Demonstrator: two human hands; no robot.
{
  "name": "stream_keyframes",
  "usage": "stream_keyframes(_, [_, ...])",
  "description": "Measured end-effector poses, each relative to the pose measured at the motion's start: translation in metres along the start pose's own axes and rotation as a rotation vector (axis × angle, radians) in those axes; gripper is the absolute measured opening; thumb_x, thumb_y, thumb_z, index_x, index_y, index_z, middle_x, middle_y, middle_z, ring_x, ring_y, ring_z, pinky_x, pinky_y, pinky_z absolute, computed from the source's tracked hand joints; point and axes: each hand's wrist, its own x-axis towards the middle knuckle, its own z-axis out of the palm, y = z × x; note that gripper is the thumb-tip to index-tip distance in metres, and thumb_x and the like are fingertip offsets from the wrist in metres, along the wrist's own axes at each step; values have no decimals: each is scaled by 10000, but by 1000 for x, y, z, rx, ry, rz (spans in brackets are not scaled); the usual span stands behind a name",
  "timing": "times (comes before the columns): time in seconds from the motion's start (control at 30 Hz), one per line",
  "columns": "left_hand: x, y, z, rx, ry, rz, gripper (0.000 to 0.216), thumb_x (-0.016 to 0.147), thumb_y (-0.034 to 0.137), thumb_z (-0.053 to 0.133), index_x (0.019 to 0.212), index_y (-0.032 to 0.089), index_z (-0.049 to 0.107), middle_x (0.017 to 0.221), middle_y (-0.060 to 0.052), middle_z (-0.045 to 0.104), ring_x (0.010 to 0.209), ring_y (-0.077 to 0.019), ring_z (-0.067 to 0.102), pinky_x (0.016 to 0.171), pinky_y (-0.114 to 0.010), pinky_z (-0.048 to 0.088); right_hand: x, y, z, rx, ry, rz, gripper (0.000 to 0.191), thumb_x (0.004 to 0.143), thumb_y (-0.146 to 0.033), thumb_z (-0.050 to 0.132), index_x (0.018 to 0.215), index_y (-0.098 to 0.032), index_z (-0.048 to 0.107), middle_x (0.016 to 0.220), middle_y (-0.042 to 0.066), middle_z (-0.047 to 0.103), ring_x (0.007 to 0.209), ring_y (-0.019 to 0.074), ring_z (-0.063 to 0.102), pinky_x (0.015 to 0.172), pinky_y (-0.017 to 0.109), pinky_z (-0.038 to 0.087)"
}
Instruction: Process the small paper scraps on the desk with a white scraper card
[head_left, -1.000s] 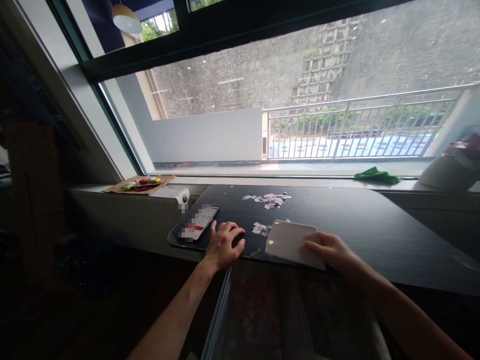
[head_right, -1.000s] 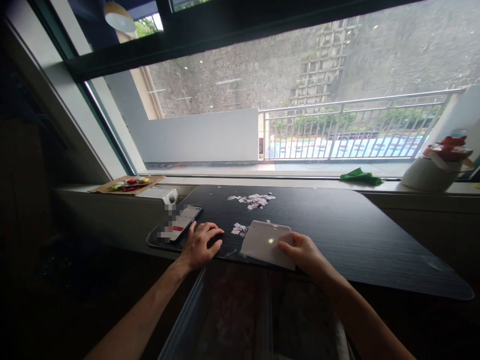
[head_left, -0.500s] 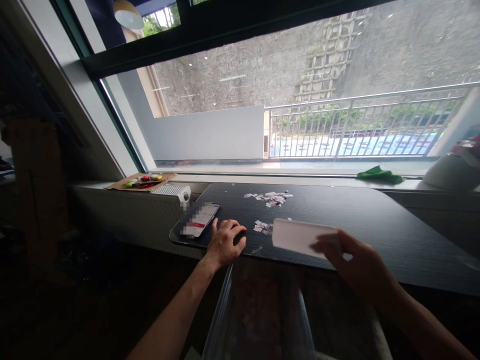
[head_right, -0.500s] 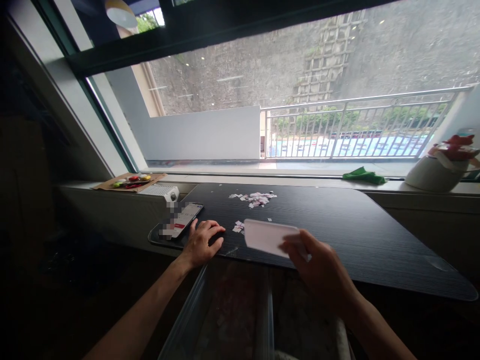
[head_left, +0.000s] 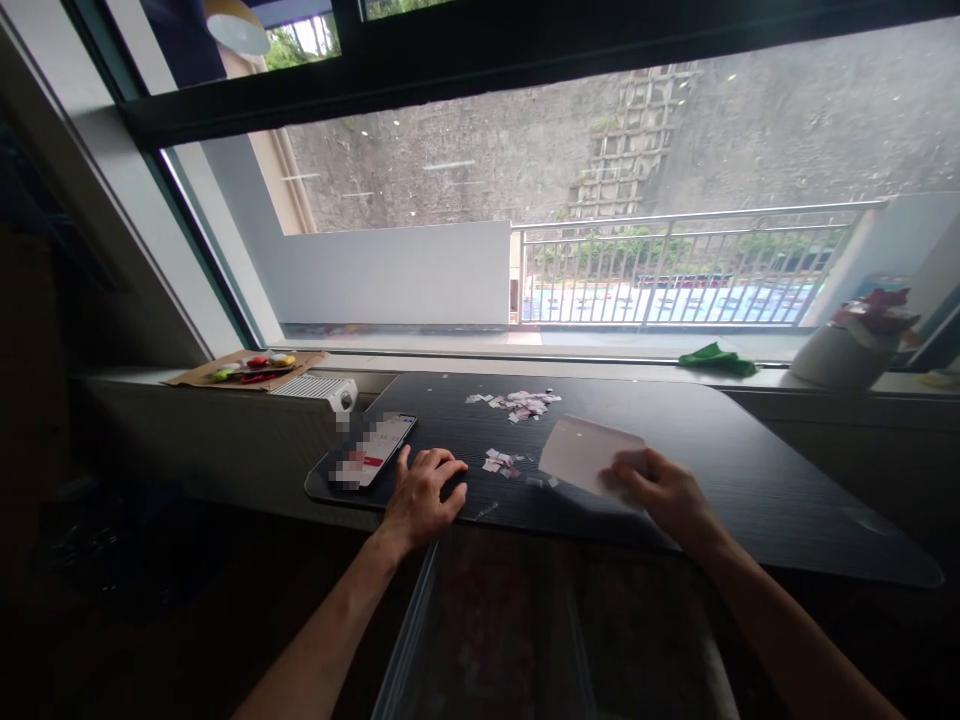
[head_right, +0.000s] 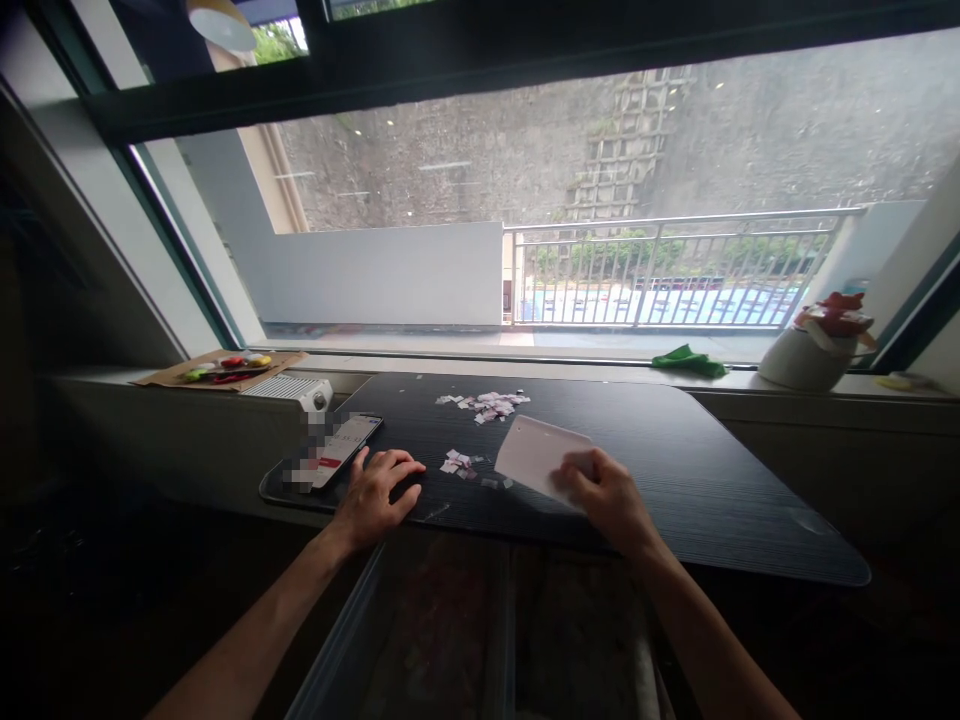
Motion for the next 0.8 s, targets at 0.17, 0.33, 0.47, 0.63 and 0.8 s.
stream_keyframes(0.17, [0,0,1,-1,7,2,211,818,274,547,995,262,662,1029,-30,642,1033,-246,591,1127,-646,157,18,-7,2,25,95,17,301,628,-445,658,781,-186,660,690,34,690,655,207,644,548,295,496])
stream_keyframes(0.33, [0,0,1,-8,12,8,213,822,273,544,999,258,660,1030,-34,638,1035,-248,589,1122,-653,154,16,-12,21,102,-7,17,294,594,-430,673,761,-189,657,702,36,720,645,203,669,551,291,521])
stream_keyframes(0.47, [0,0,0,-14,4,4,214,825,275,540,1002,258,658,1033,-33,636,1035,-242,584,1123,-653,146,4,-14,14,140,-72,42,307,634,-430,655,820,-187,683,749,44,749,658,197,698,564,280,545])
stream_keyframes(0.63, [0,2,0,-16,3,-1,212,824,268,544,1003,252,657,1033,-32,635,1039,-237,579,1127,-644,130,-4,-9,-20,62,13,118,215,641,-335,713,797,-187,708,684,23,729,623,190,678,527,259,519])
stream_keyframes(0.8, [0,3,-2,-11,2,-11,210,815,261,548,990,257,663,1028,-29,637,1027,-244,588,1127,-646,146,-16,-3,-7,122,-84,153,207,622,-334,721,763,-183,715,699,40,749,632,219,698,559,300,556])
